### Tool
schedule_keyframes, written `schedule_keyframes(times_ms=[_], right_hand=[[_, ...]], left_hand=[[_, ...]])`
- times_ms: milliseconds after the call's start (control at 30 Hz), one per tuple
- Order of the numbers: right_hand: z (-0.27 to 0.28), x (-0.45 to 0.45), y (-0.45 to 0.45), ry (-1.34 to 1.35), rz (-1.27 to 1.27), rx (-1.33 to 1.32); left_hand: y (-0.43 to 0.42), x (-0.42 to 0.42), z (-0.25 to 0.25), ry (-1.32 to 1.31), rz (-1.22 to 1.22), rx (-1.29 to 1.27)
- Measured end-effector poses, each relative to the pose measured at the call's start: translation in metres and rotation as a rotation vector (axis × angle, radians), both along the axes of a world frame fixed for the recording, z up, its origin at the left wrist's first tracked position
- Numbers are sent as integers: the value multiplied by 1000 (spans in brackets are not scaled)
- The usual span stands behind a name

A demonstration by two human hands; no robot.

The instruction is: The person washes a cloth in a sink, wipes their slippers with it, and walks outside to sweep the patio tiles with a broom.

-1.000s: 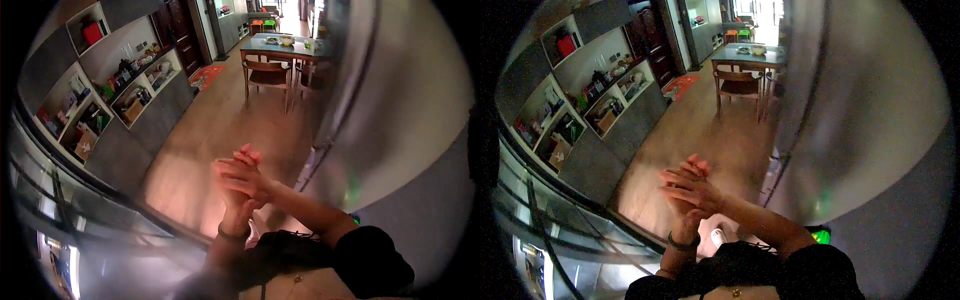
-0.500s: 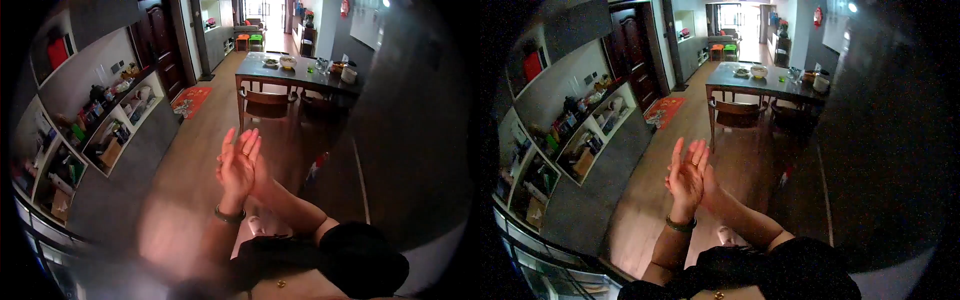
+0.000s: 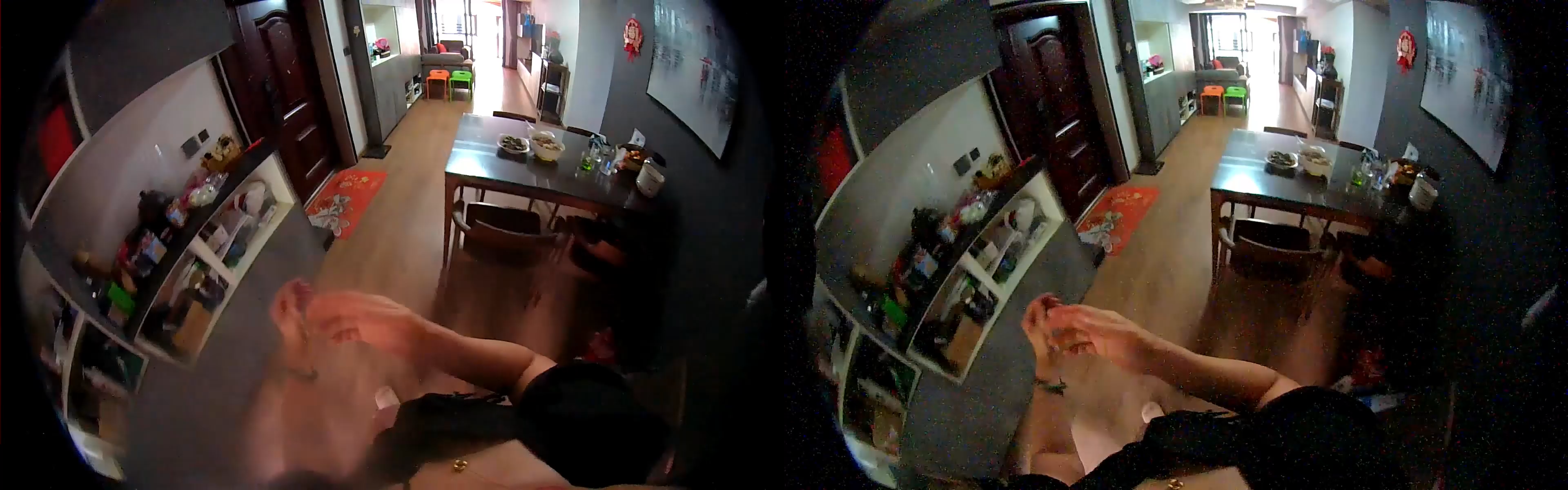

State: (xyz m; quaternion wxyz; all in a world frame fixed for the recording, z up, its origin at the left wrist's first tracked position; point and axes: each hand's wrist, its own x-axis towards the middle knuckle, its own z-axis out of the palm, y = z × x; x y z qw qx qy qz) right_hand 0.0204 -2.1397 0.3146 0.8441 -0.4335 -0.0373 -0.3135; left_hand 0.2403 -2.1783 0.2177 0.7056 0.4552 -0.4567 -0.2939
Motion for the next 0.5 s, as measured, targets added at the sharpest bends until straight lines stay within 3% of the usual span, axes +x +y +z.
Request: schedule_keyframes(times_ms=[33,100,133,167,233,300,367,400,467,500], right_hand=[[5,6,-39,-8,-9,-4],[2,20,-108,-295,205,-125],[-22,40,-156,-307,233,-87],[-30,49,-190,-313,212,-87],[-25,53,-266,-399,232,272],[-23,64,-329,-371,84,209],[-19,89,-387,-1159,-101,192],[-17,81,-417,-1167,-118,185],[11,50,-469,130,-878,-346],[3,48,-509,121,-897,-336]], left_hand=[[-31,-4,19,-8,-9,-4],[-68,-46,64,753,-298,-60],[-97,-62,63,882,-451,-76],[-129,-76,58,903,-599,-102],[-202,-101,50,898,-887,-150],[-271,-112,50,870,-1061,-154],[-338,-114,55,833,-1179,-146],[-369,-116,52,816,-1216,-134],[-438,-122,36,807,-1277,-127],[-479,-126,22,799,-1291,-108]])
